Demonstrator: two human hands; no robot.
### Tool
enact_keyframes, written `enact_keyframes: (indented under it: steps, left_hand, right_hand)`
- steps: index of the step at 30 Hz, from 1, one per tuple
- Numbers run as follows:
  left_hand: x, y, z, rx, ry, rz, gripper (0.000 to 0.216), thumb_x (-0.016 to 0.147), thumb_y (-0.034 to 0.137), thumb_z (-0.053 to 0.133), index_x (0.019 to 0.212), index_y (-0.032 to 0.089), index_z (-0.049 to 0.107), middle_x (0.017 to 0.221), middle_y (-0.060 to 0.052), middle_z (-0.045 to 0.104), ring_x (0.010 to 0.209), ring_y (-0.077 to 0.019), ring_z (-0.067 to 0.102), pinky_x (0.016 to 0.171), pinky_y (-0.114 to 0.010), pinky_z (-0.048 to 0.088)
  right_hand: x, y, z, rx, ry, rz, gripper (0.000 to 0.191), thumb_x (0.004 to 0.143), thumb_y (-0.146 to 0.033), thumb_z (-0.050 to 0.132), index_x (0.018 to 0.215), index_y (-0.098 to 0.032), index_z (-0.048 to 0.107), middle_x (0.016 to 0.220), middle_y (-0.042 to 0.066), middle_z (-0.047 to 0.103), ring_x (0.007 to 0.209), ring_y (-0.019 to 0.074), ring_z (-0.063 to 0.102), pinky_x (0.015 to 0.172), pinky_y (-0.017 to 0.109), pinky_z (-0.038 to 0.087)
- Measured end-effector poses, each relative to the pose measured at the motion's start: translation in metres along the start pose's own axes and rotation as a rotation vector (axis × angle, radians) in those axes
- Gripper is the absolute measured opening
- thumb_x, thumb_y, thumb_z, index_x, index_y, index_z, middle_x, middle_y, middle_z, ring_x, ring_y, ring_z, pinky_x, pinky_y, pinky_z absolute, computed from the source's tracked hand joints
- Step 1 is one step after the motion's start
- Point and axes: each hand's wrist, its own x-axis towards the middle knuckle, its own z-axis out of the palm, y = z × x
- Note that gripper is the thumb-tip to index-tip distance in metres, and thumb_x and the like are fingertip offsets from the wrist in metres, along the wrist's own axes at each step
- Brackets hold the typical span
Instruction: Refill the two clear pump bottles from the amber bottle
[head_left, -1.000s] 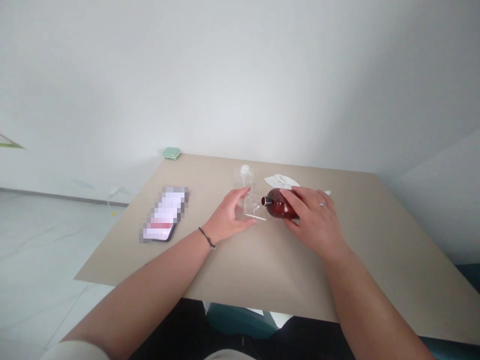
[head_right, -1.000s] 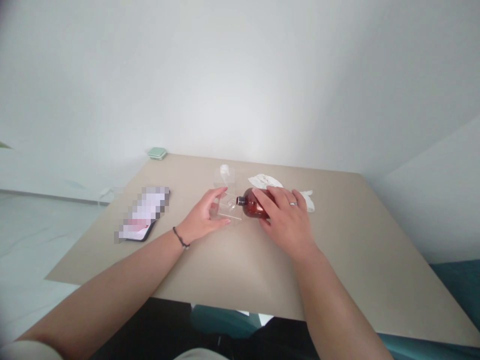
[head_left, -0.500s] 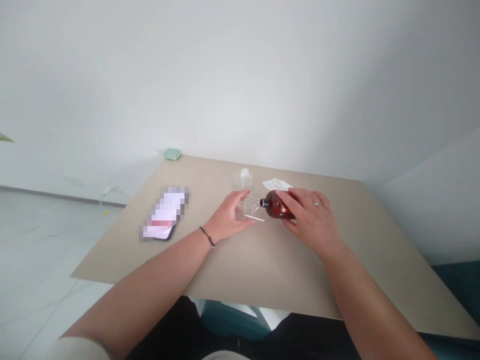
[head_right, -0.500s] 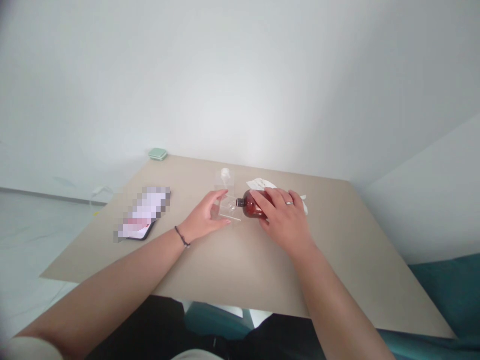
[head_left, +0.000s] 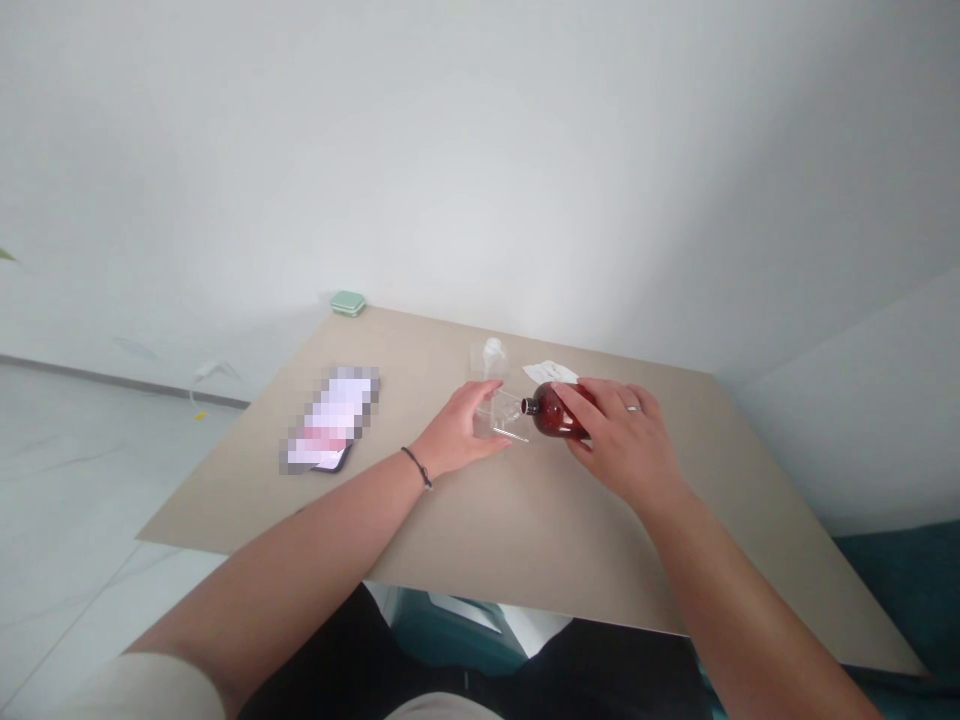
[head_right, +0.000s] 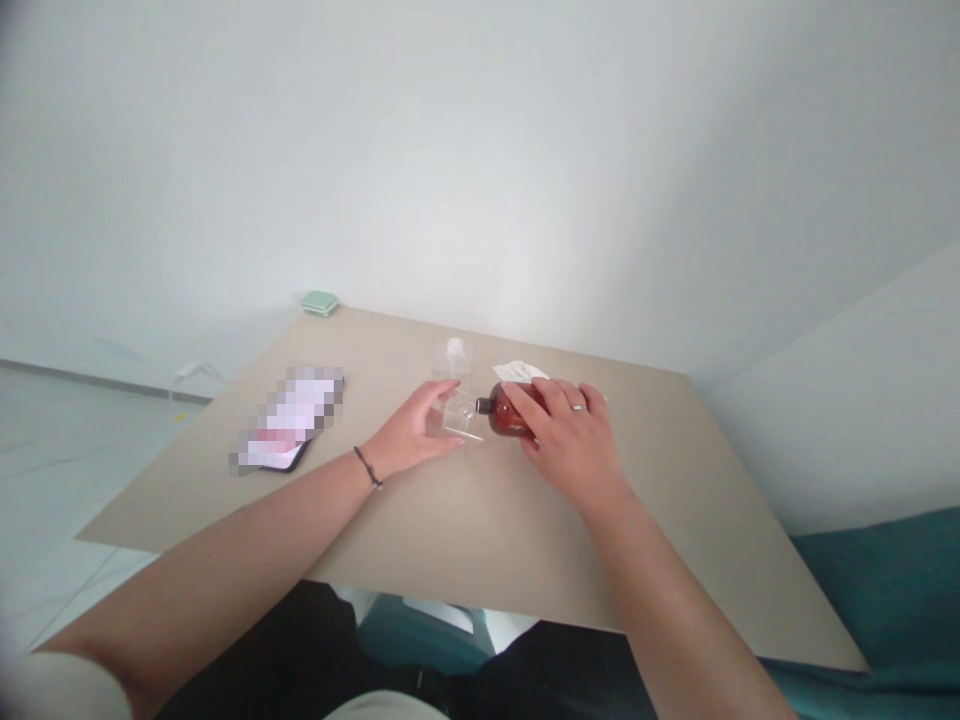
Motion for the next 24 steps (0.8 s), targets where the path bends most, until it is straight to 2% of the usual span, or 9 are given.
enact_keyframes:
  steps: [9,24]
  left_hand:
    - [0.000,0.001,-0.001,0.019,-0.010,0.024,0.079,0.074,0.035,0.084,0.144,0.022,0.050,0.136,-0.016,0.058,0.127,-0.0349,0.058,0.112,-0.054,0.045]
    - [0.001,0.004,-0.002,0.026,-0.026,0.000,0.079,0.074,0.034,0.084,0.144,0.022,0.048,0.139,-0.016,0.057,0.130,-0.0344,0.056,0.114,-0.054,0.044]
  right_hand:
    - [0.003,0.001,-0.006,-0.030,-0.033,-0.023,0.054,0.088,-0.023,0.066,0.141,-0.028,0.058,0.130,0.012,0.067,0.114,0.0322,0.062,0.104,0.050,0.037]
    - [0.006,0.000,-0.011,-0.084,-0.066,-0.029,0.055,0.086,-0.024,0.069,0.140,-0.028,0.059,0.129,0.010,0.068,0.113,0.0297,0.062,0.104,0.045,0.033]
